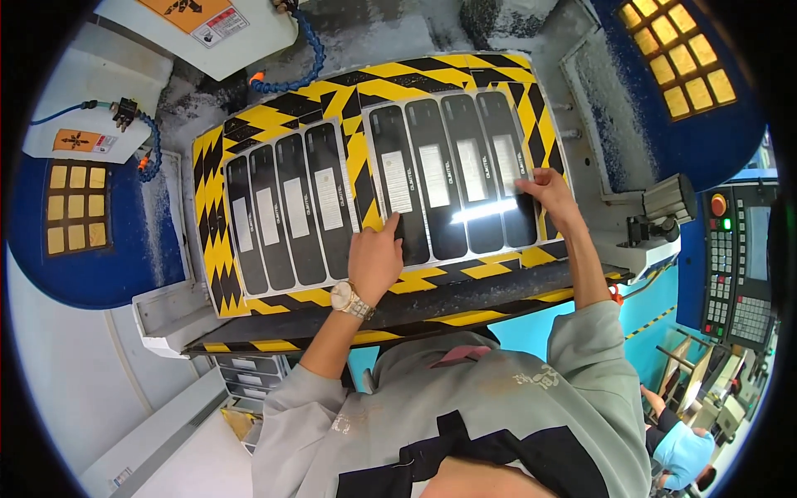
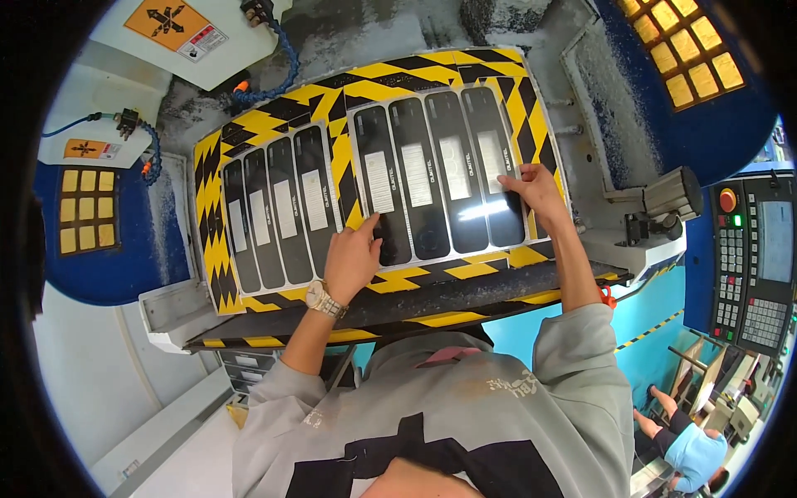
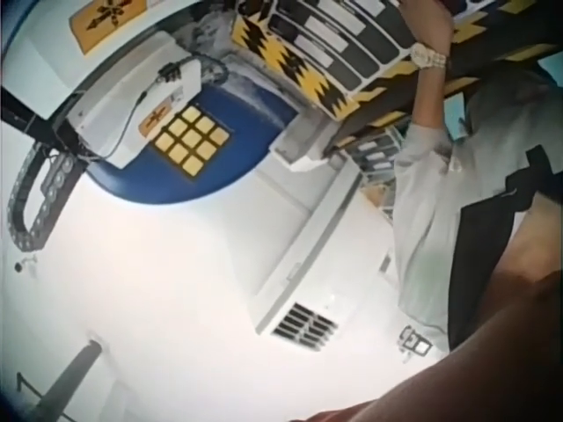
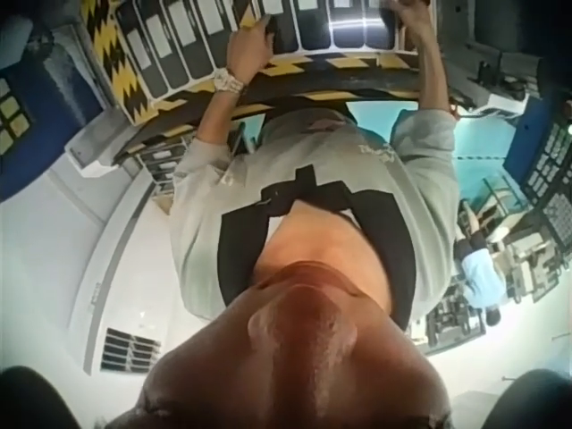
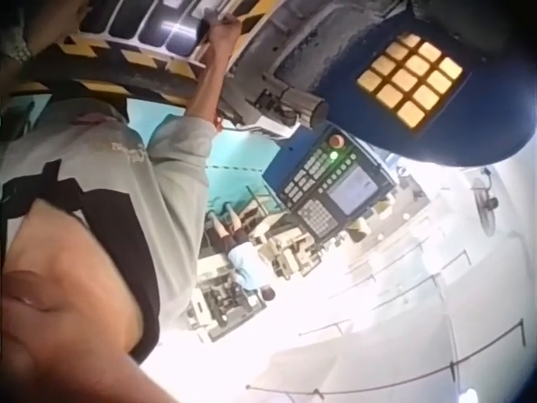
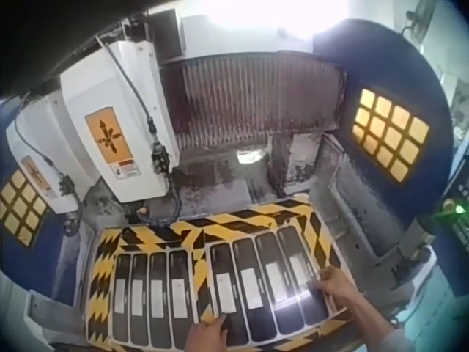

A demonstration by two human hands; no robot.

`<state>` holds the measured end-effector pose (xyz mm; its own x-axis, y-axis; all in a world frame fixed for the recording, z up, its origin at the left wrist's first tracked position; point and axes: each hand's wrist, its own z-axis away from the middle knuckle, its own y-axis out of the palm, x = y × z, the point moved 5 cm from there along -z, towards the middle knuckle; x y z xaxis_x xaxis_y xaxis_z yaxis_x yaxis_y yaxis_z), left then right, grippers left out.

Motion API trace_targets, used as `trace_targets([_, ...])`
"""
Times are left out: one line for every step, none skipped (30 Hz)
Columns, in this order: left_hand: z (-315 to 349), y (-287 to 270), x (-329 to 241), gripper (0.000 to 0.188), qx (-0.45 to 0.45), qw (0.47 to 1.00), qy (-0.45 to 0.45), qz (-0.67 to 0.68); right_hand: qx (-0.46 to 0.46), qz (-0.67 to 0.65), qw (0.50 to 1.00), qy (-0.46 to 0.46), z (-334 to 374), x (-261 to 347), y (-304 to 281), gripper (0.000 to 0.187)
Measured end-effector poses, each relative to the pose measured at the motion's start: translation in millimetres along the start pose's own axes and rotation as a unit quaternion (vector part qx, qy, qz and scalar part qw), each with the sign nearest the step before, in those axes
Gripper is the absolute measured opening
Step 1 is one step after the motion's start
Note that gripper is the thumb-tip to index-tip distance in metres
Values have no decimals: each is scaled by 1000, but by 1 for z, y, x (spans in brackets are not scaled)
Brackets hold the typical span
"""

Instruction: Unloading flat industrial panels from a CNC machine bed using a scraper tool and placing them onto a rack.

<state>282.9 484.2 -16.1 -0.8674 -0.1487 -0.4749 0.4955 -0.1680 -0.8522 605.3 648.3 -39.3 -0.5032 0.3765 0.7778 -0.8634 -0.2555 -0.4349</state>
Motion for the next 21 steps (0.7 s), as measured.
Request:
trace_targets([-4,-6,-1,48,12,1000,12,-4,0,10,1000,3,2,4,0,59])
trace_targets([-10,-10,1,58,81,997,-9,-17,-10,70,997,-7,-10,-6,-4,55])
trace_targets([-12,-14,3,58,87,996,-16,-15,-2,65,997,-37,-11,0,0,55])
trace_targets([-15,-22,-3,70,27,995,49,-77,5,97,990,-103,-21,-5,-5,55])
trace_targets([-18,-26,-11,82,-32,984,113,-137,12,128,978,-166,-30,-12,-10,55])
trace_targets([-22,-23,-4,82,-19,985,107,-136,30,151,974,-165,-29,-8,-3,57])
trace_targets([-29,-21,4,96,8,983,102,-149,50,173,969,-169,-29,10,2,59])
trace_targets([-35,-14,11,109,39,981,102,-158,65,190,966,-163,-35,6,4,64])
trace_targets([-35,-11,20,119,49,984,92,-147,55,231,948,-211,-29,15,10,68])
trace_targets([-35,-12,21,119,46,982,101,-152,58,240,942,-228,-29,13,10,71])
trace_targets([-35,-14,22,118,43,980,110,-157,61,248,935,-246,-30,10,10,74])
trace_targets([-37,-12,22,118,42,978,124,-163,69,264,934,-232,-31,6,5,77])
trace_targets([-37,-12,22,117,39,975,136,-172,79,278,932,-221,-32,6,2,81])
trace_targets([-37,-13,24,114,29,976,140,-165,65,300,929,-207,-32,11,3,81])
trace_targets([-39,-13,27,114,35,976,137,-163,53,311,929,-192,-31,12,4,79])
trace_targets([-40,-14,27,113,27,974,140,-174,48,337,922,-186,-33,13,4,78])
trace_targets([-39,-13,30,111,18,972,143,-185,42,362,914,-180,-35,12,4,76])
trace_targets([-37,-11,37,110,14,974,140,-177,39,371,906,-198,-38,9,7,77])
trace_targets([-37,-7,39,110,19,975,137,-173,30,385,898,-211,-37,5,3,77])
trace_targets([-38,-7,39,109,12,974,148,-174,36,388,901,-193,-39,3,0,77])
trace_targets([-37,-5,38,109,7,972,157,-175,44,389,904,-172,-41,-2,-2,76])
